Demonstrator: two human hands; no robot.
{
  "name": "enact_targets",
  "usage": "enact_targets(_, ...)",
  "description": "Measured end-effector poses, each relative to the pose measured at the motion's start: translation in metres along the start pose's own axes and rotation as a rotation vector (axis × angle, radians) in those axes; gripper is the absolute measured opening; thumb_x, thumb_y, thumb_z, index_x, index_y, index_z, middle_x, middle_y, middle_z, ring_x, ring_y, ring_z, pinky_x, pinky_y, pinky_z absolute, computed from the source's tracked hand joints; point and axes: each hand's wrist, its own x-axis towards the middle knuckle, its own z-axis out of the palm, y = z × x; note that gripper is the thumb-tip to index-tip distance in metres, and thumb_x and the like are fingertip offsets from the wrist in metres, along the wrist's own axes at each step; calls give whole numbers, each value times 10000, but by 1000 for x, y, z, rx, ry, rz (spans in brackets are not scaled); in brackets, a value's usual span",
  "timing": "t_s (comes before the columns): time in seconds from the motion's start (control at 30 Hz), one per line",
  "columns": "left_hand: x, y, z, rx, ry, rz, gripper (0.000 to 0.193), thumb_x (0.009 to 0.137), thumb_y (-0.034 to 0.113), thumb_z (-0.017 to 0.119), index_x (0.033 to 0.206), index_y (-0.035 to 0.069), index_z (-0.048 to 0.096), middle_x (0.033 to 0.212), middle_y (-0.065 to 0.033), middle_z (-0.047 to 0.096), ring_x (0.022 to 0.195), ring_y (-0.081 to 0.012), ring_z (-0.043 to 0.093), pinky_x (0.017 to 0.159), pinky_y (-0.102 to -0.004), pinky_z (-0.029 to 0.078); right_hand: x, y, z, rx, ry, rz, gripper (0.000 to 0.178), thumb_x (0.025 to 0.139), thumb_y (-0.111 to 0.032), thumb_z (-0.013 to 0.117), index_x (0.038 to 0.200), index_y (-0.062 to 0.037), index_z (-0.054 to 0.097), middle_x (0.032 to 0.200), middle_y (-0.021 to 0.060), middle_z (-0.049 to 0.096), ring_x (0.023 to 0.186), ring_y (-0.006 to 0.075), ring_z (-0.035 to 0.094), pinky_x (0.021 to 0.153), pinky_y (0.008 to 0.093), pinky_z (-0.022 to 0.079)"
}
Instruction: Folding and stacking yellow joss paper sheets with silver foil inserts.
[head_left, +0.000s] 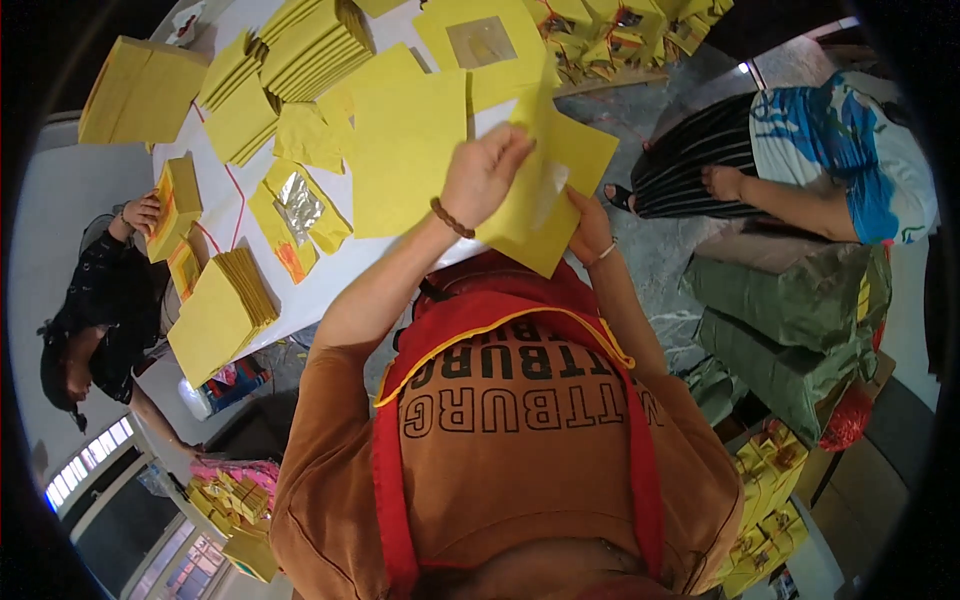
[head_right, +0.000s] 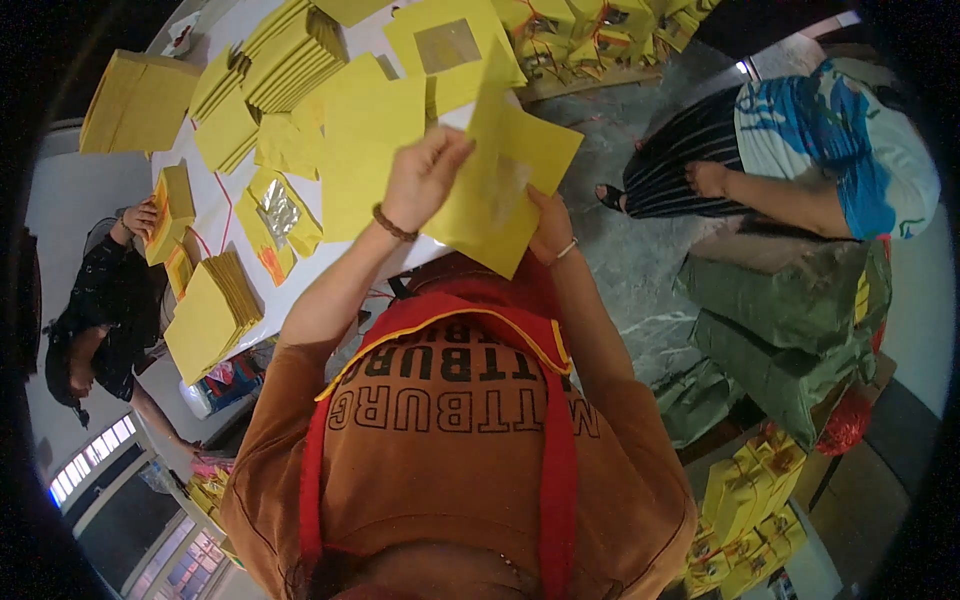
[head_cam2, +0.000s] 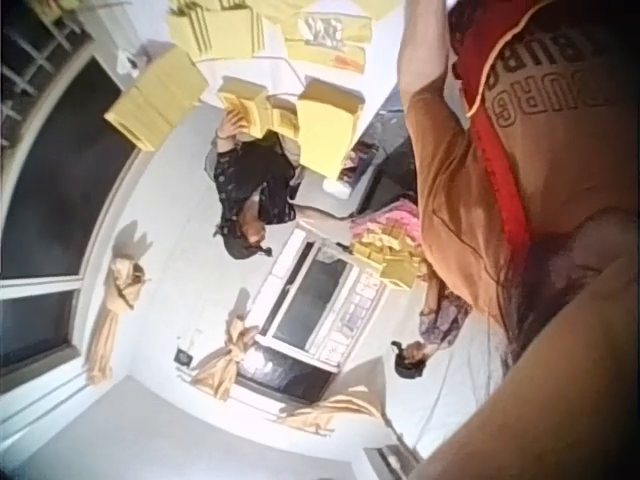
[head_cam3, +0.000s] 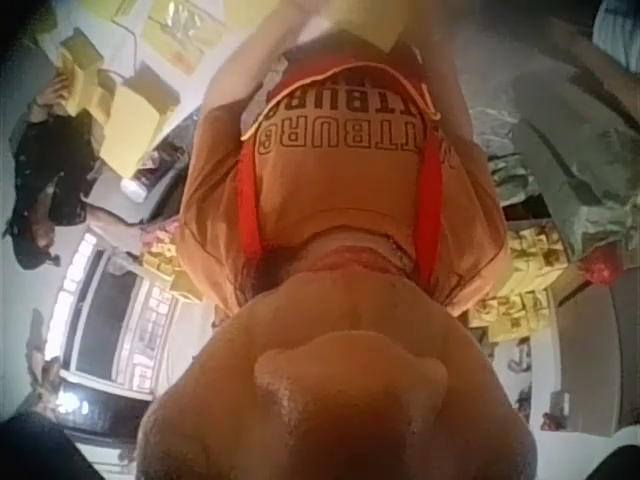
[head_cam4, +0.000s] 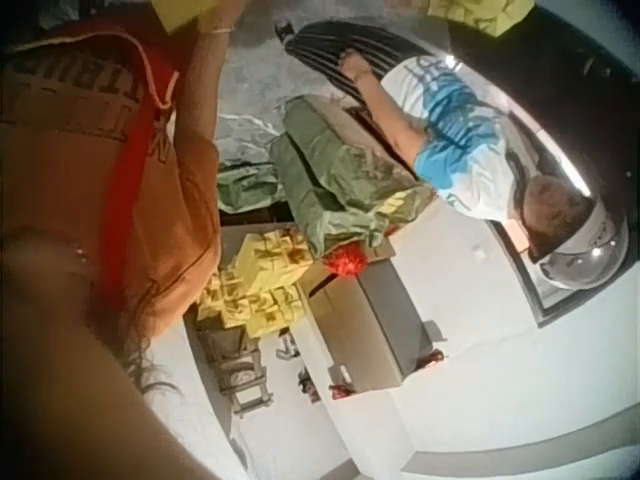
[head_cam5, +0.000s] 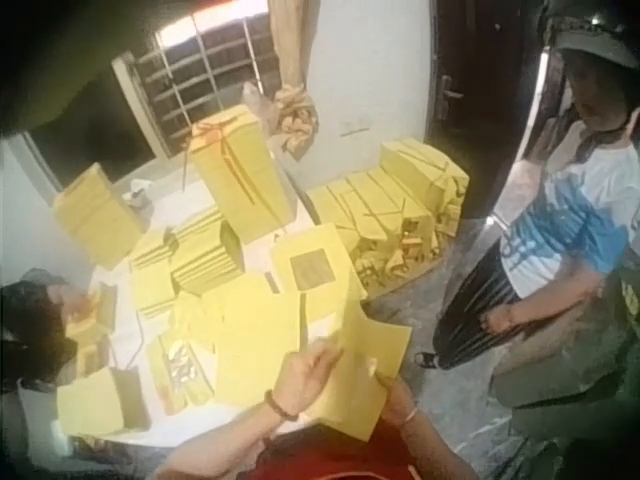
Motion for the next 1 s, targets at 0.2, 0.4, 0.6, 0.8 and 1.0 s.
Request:
enact_targets(0.2,119,44,-73,555,440,519,158,810,145,518,922,46,568,655,-112,600,561,-230,580,478,-316,431,7,2,-12,7,3,22,335,875,-105,380,1198,-15,370,1168,115,470,1045,243,484,884,356,404)
enact_targets(0.4,218,7,-42,1096,94,240,269,782,103,443,1048,77,467,730,-121,607,676,-298,598,544,-382,467,2,-3,-4,-3,41,10,348,869,-90,387,1208,-17,361,1174,107,464,1054,242,474,886,352,398)
enact_targets(0.6,253,-78,23,1194,-182,157,189,784,118,439,933,63,543,794,-111,628,743,-261,617,605,-369,486,-2,-4,4,-15,79,19,366,871,-109,401,1222,-20,349,1188,109,450,1075,236,456,905,350,380)
enact_targets(0.8,235,-100,47,1094,-256,-7,177,792,130,445,874,80,594,828,-122,628,782,-263,615,638,-357,485,-1,-5,-1,-9,61,89,355,883,-118,389,1219,-18,333,1192,101,431,1077,228,442,905,343,370)
enact_targets(1.0,226,-117,52,879,-105,-130,247,803,200,424,988,140,576,888,-107,624,814,-251,608,659,-384,473,2,-5,-8,-66,-34,114,371,875,-135,396,1223,-16,352,1197,113,443,1101,242,432,930,365,351)
